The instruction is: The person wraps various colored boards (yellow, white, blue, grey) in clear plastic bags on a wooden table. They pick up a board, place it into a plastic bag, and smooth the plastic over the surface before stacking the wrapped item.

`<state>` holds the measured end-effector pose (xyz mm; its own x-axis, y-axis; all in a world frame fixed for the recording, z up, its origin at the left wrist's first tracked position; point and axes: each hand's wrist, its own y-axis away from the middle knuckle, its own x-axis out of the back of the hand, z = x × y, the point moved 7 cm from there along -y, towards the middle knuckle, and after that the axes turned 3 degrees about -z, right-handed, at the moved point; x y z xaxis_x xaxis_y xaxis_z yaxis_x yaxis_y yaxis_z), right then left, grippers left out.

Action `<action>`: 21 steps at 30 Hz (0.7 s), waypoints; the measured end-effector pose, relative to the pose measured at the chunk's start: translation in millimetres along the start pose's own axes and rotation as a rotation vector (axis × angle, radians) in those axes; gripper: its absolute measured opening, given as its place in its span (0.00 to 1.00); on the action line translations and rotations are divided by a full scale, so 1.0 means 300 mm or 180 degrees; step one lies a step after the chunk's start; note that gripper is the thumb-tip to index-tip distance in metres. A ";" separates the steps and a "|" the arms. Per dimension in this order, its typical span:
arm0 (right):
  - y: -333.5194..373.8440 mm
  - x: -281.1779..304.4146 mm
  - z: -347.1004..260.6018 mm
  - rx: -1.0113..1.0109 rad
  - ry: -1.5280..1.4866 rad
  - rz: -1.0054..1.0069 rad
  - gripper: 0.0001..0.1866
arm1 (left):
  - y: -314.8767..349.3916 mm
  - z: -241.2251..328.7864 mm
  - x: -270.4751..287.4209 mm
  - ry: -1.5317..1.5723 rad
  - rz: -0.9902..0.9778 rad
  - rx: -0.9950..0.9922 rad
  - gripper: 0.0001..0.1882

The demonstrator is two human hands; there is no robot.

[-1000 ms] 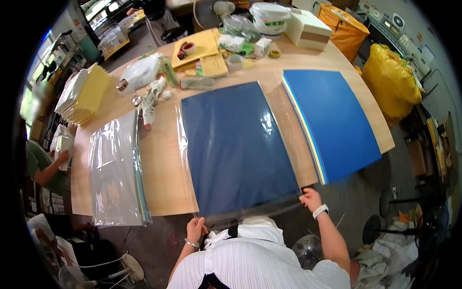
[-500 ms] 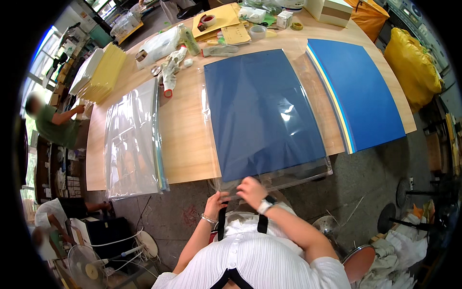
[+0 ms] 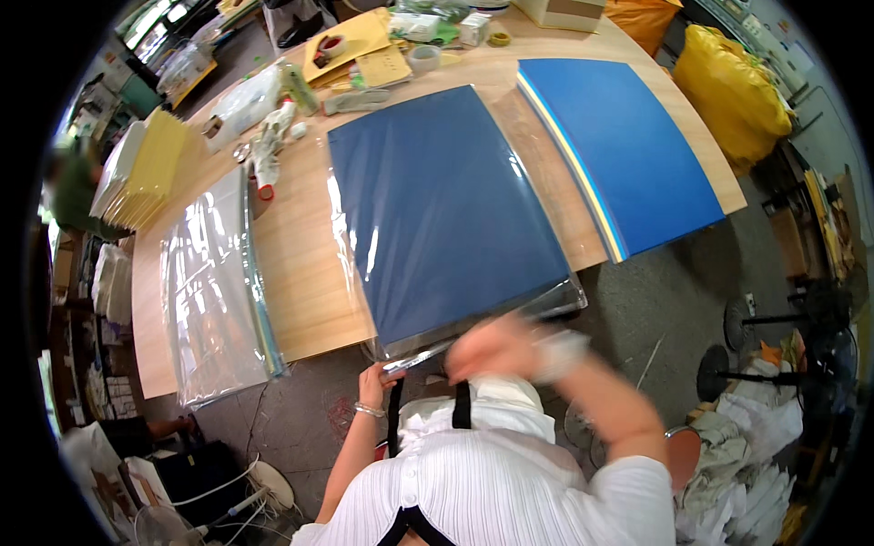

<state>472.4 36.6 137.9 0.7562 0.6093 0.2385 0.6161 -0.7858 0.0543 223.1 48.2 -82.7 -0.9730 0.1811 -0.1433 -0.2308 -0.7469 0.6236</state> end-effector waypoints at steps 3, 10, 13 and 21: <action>0.721 0.589 -0.060 -0.0802 0.0165 0.2965 0.10 | 0.005 0.010 0.025 -0.0779 -0.0268 -0.0549 0.20; 1.213 0.117 0.787 -0.3287 0.1738 -0.0212 0.25 | 0.113 0.281 0.035 -0.2776 0.0744 -0.2825 0.18; 0.845 0.341 0.589 -0.2044 0.2387 0.2674 0.31 | 0.200 0.406 -0.090 -0.4728 0.0945 -0.3807 0.16; 0.522 0.479 0.386 0.0488 0.3339 0.0990 0.03 | 0.156 0.387 -0.185 -0.4878 -0.1256 -0.3829 0.14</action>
<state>703.2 13.2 68.5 0.3651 -0.0620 0.9289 0.5071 -0.8235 -0.2543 266.9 77.3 43.7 -0.2108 0.2249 0.9513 -0.9156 -0.3862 -0.1116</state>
